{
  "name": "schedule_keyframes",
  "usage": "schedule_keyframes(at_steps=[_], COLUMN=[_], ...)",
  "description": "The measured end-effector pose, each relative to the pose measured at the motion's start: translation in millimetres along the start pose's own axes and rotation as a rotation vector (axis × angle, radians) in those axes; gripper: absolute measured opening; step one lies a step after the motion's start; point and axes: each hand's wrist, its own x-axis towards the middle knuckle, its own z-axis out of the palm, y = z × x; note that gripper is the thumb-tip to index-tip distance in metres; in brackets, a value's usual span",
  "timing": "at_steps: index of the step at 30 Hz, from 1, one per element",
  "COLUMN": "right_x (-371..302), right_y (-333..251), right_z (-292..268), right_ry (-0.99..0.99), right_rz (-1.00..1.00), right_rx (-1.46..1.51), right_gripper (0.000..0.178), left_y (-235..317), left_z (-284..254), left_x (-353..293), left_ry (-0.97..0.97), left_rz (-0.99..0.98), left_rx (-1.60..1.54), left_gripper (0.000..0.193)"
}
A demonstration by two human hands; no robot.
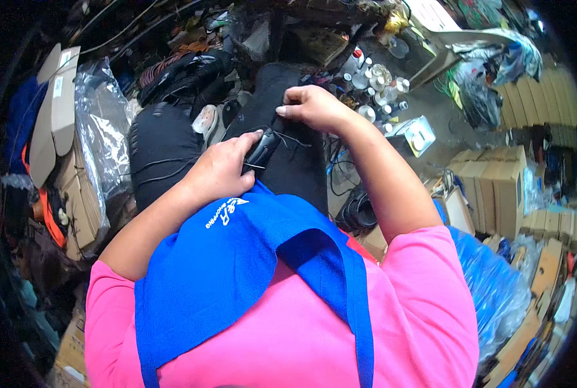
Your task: Insert and tighten laces on a black leather shoe component.
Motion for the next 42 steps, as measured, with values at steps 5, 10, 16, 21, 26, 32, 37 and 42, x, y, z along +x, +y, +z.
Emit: schedule_keyframes(at_steps=[5,10,16,21,26,32,37,42], right_x=[4.5,-23.1,-21.9,-1.1,1.8,1.2,-13.9,-4.1], right_y=[-2.2,-21.9,-44.5,-47.2,-42.4,-37.4,-45.5,-23.3], right_z=[12.5,31.8,28.5,14.8,14.9,14.1,20.4,30.0], right_ry=[0.036,0.432,0.434,0.302,0.304,0.155,0.152,0.206], right_rz=[0.113,-0.068,0.034,0.07,0.147,0.168,0.133,0.161], right_rx=[0.013,-0.209,-0.291,-0.378,-0.433,-0.376,-0.477,-0.532], right_gripper=[0.026,0.035,0.064,0.079,0.08,0.049,0.033,0.039], left_y=[5.3,-36.1,-75.0,-77.8,-82.6,-89.2,-68.1,-63.6], left_z=[-37.5,-46.0,-41.7,-47.1,-55.8,-66.4,-61.7,-41.9], left_x=[9.5,46.8,103.7,124.3,129.3,109.4,106.1,117.1], left_ry=[-0.181,0.096,0.123,-0.178,-0.425,-0.335,-0.227,-0.2], left_rz=[0.018,0.278,0.016,0.04,-0.114,-0.035,-0.043,-0.124], left_rx=[0.042,-0.112,-0.118,0.003,-0.217,-0.198,0.026,0.299], left_gripper=[0.055,0.042,0.065,0.059,0.035,0.029,0.034,0.039])
